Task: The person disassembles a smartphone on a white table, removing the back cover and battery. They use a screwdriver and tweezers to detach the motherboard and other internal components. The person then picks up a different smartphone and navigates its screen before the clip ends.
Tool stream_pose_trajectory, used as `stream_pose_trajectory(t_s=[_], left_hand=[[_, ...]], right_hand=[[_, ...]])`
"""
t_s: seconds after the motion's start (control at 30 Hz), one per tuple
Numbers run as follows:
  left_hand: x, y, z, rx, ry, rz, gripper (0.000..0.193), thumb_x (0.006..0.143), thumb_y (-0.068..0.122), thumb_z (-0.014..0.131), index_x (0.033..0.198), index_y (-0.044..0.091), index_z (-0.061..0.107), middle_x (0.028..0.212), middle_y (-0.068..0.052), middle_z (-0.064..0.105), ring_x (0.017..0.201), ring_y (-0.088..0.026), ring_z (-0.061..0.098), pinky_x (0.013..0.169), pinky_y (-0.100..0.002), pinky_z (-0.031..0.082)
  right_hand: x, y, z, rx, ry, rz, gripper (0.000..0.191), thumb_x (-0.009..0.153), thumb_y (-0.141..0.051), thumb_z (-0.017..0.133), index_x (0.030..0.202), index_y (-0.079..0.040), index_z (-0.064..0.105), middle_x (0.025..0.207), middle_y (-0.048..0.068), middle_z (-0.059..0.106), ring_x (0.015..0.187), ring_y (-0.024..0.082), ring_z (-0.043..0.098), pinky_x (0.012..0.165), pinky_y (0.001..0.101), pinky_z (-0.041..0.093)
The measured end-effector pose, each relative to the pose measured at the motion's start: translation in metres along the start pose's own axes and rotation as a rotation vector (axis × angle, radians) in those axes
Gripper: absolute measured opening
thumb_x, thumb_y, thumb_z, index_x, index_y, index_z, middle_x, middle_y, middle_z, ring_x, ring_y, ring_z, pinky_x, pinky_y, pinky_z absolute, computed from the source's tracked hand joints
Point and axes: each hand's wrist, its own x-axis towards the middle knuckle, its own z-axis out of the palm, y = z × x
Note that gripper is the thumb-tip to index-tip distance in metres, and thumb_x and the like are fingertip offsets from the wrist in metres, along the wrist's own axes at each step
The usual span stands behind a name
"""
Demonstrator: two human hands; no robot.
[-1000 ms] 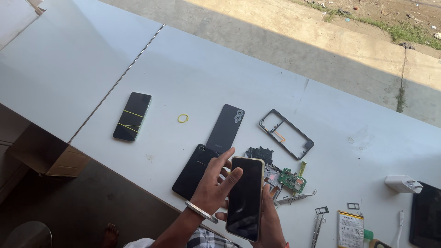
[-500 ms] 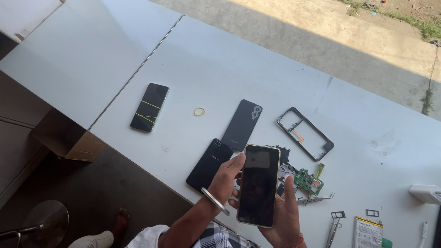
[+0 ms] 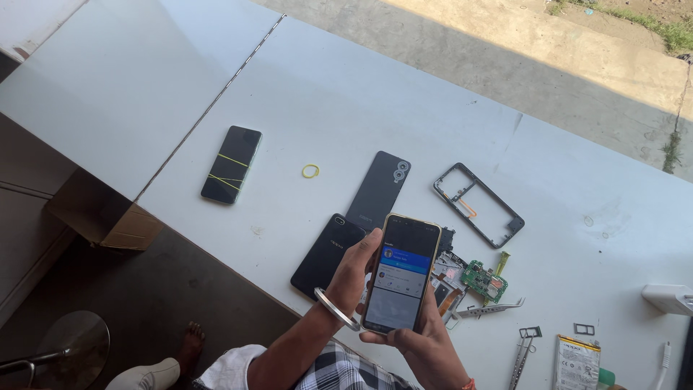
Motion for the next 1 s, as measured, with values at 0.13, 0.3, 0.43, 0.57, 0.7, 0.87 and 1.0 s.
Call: stream_pose_trajectory(t_s=[0.13, 0.3, 0.43, 0.57, 0.7, 0.87, 1.0], left_hand=[[-0.003, 0.001, 0.002, 0.103, 0.034, -0.017, 0.061, 0.103, 0.058, 0.035, 0.113, 0.007, 0.067, 0.096, -0.004, 0.070, 0.095, -0.011, 0.066, 0.093, -0.027, 0.050], [-0.002, 0.004, 0.005, -0.020, -0.005, -0.047, 0.061, 0.102, 0.058, 0.037, 0.115, 0.007, 0.066, 0.097, -0.005, 0.070, 0.097, -0.013, 0.066, 0.091, -0.030, 0.052], [-0.004, 0.007, 0.004, -0.076, 0.000, -0.046, 0.056, 0.102, 0.055, 0.042, 0.118, 0.006, 0.063, 0.098, -0.006, 0.067, 0.095, -0.017, 0.065, 0.086, -0.035, 0.053], [-0.012, 0.016, -0.004, 0.052, 0.009, -0.015, 0.050, 0.098, 0.048, 0.045, 0.122, 0.007, 0.059, 0.104, -0.007, 0.066, 0.102, -0.017, 0.065, 0.092, -0.033, 0.053], [-0.020, 0.023, -0.022, 0.040, -0.032, -0.141, 0.052, 0.086, 0.035, 0.050, 0.132, 0.011, 0.053, 0.111, -0.008, 0.065, 0.109, -0.018, 0.066, 0.096, -0.034, 0.054], [-0.021, 0.013, -0.037, -0.276, 0.025, -0.131, 0.063, 0.082, 0.031, 0.055, 0.137, 0.002, 0.051, 0.116, -0.015, 0.063, 0.109, -0.024, 0.064, 0.096, -0.039, 0.055], [-0.017, 0.014, -0.051, -0.352, 0.021, -0.090, 0.068, 0.076, 0.026, 0.054, 0.140, 0.003, 0.048, 0.113, -0.020, 0.064, 0.104, -0.039, 0.067, 0.089, -0.047, 0.060]], right_hand=[[0.004, 0.000, 0.000, 0.096, 0.060, -0.012, 0.085, 0.089, -0.029, 0.058, 0.160, -0.010, 0.016, 0.140, 0.031, 0.053, 0.113, 0.052, 0.068, 0.076, 0.0592, 0.065], [0.002, -0.001, 0.001, -0.092, 0.046, -0.005, 0.105, 0.067, -0.005, 0.064, 0.156, -0.020, 0.013, 0.139, 0.023, 0.051, 0.117, 0.039, 0.067, 0.084, 0.0540, 0.062], [0.005, 0.000, 0.005, -0.095, -0.001, -0.049, 0.108, 0.065, 0.002, 0.063, 0.156, -0.019, 0.011, 0.142, 0.024, 0.051, 0.117, 0.038, 0.068, 0.083, 0.0556, 0.062], [0.013, 0.000, 0.012, -0.019, 0.008, -0.029, 0.087, 0.087, -0.022, 0.061, 0.160, -0.013, 0.013, 0.137, 0.033, 0.053, 0.113, 0.045, 0.069, 0.080, 0.0577, 0.060], [0.019, -0.007, 0.023, -0.059, -0.109, -0.025, 0.092, 0.079, -0.018, 0.067, 0.152, -0.010, 0.013, 0.138, 0.028, 0.046, 0.122, 0.039, 0.063, 0.090, 0.0540, 0.060], [0.015, -0.011, 0.032, -0.367, -0.143, 0.040, 0.088, 0.087, -0.032, 0.071, 0.150, -0.010, 0.013, 0.142, 0.025, 0.046, 0.131, 0.033, 0.060, 0.101, 0.0455, 0.057], [-0.017, -0.010, 0.011, -0.489, -0.092, 0.005, 0.072, 0.090, -0.035, 0.069, 0.147, -0.007, 0.035, 0.135, 0.019, 0.055, 0.129, 0.025, 0.061, 0.102, 0.0385, 0.056]])
